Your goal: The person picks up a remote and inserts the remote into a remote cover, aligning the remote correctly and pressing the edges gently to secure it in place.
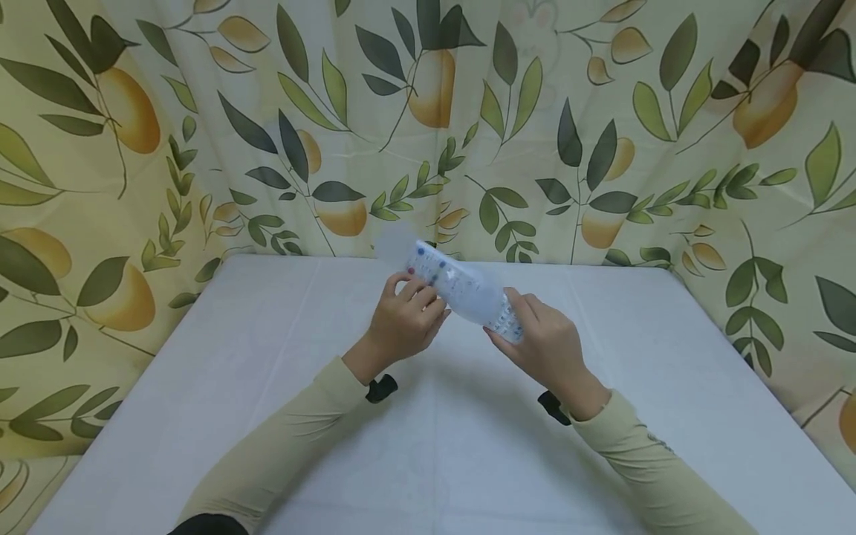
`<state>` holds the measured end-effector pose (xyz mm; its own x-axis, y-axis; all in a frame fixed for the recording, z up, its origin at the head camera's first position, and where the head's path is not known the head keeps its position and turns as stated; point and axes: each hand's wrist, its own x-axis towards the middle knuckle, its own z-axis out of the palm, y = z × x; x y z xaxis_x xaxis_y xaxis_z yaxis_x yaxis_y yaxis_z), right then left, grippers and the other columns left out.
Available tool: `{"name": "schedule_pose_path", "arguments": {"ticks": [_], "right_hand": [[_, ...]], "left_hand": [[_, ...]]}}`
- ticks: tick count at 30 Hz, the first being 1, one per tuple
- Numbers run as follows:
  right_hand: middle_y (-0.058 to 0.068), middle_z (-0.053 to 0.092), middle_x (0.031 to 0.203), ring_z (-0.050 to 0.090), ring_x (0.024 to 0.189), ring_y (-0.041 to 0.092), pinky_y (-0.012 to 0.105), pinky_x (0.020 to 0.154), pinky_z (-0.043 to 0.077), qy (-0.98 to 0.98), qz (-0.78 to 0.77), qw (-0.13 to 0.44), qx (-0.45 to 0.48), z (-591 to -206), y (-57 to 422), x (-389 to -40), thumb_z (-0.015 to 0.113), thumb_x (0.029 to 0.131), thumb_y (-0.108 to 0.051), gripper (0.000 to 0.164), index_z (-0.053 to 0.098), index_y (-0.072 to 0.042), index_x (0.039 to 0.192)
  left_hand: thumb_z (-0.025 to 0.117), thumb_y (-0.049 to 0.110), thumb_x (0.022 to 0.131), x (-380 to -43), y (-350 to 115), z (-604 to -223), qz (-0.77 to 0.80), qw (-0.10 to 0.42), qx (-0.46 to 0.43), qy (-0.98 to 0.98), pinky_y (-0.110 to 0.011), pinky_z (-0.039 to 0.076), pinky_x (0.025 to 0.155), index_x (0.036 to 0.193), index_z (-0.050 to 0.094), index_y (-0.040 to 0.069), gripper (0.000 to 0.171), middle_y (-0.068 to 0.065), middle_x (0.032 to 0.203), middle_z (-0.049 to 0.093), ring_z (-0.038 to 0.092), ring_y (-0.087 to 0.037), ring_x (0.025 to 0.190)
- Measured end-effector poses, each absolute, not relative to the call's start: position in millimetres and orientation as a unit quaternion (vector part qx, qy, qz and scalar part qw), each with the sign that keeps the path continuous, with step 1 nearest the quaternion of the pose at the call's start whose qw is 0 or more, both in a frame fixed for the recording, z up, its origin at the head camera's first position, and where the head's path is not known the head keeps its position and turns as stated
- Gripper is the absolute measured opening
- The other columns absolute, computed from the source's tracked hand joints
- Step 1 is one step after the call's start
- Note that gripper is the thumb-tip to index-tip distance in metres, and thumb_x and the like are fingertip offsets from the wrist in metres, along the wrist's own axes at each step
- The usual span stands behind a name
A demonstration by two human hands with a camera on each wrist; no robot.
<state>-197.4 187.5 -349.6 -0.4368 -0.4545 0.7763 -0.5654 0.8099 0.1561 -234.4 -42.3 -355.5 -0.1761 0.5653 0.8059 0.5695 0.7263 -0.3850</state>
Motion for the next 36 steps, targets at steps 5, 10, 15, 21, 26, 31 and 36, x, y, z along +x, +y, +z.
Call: {"name": "schedule_pose_path", "arguments": {"ticks": [5,10,15,21,26,31,36], "right_hand": [[0.018,0.067,0.079,0.064,0.061,0.030,0.038,0.049,0.052,-0.813,0.030,0.465,0.350,-354.2,198.8,-200.9,0.087,0.056,-0.021,0.061,0.061,0.004,0.105],[0.016,0.067,0.082,0.065,0.065,0.029,0.037,0.049,0.050,-0.792,0.008,0.471,0.388,-359.8,206.7,-200.4,0.059,0.089,-0.030,0.037,0.064,0.003,0.106],[0.014,0.067,0.082,0.065,0.064,0.027,0.035,0.050,0.050,-0.780,-0.005,0.480,0.401,-363.1,208.5,-199.6,0.035,0.100,-0.036,0.048,0.065,0.001,0.105],[0.013,0.066,0.084,0.066,0.067,0.027,0.036,0.055,0.054,-0.789,0.017,0.447,0.422,-363.8,211.1,-199.3,0.059,0.092,-0.030,0.036,0.064,0.001,0.110],[0.013,0.065,0.086,0.066,0.069,0.027,0.037,0.058,0.055,-0.793,0.046,0.425,0.433,-362.5,210.0,-199.6,0.074,0.079,-0.022,0.042,0.063,0.001,0.113],[0.014,0.064,0.085,0.065,0.066,0.028,0.038,0.057,0.055,-0.782,0.065,0.438,0.438,-361.1,205.1,-199.4,0.089,0.051,-0.011,0.066,0.064,0.002,0.110],[0.014,0.064,0.084,0.065,0.066,0.027,0.037,0.057,0.056,-0.780,0.078,0.443,0.435,-362.1,199.4,-198.7,0.092,0.044,-0.009,0.071,0.064,0.002,0.108]], "left_hand": [[0.074,0.024,0.075,-232.3,-48.8,-345.2,-0.043,0.543,-0.376,-0.750,-0.038,0.045,0.081,0.082,0.069,0.012,0.015,-0.002,0.080,0.067,0.059,-0.019,0.081],[0.074,0.020,0.079,-233.2,-47.9,-335.6,-0.036,0.539,-0.391,-0.745,-0.038,0.046,0.086,0.092,0.072,0.014,0.014,-0.001,0.087,0.067,0.060,-0.018,0.086],[0.075,0.013,0.078,-234.0,-46.9,-338.4,-0.068,0.490,-0.431,-0.754,-0.038,0.046,0.089,0.086,0.074,0.012,0.008,0.000,0.084,0.069,0.062,-0.017,0.085],[0.072,0.009,0.080,-233.2,-43.9,-344.8,-0.144,0.459,-0.452,-0.751,-0.038,0.046,0.088,0.084,0.073,0.009,0.004,-0.001,0.084,0.069,0.060,-0.019,0.085],[0.069,0.010,0.083,-231.8,-41.0,-344.5,-0.171,0.453,-0.461,-0.744,-0.039,0.045,0.088,0.083,0.072,0.008,0.004,-0.002,0.084,0.068,0.060,-0.019,0.085],[0.068,0.010,0.084,-230.3,-38.0,-343.1,-0.162,0.455,-0.469,-0.739,-0.038,0.046,0.088,0.083,0.072,0.009,0.004,-0.001,0.084,0.069,0.060,-0.019,0.085],[0.069,0.009,0.082,-226.8,-36.9,-342.0,-0.154,0.462,-0.470,-0.736,-0.038,0.046,0.087,0.083,0.072,0.008,0.003,-0.002,0.084,0.069,0.060,-0.019,0.085]]}}
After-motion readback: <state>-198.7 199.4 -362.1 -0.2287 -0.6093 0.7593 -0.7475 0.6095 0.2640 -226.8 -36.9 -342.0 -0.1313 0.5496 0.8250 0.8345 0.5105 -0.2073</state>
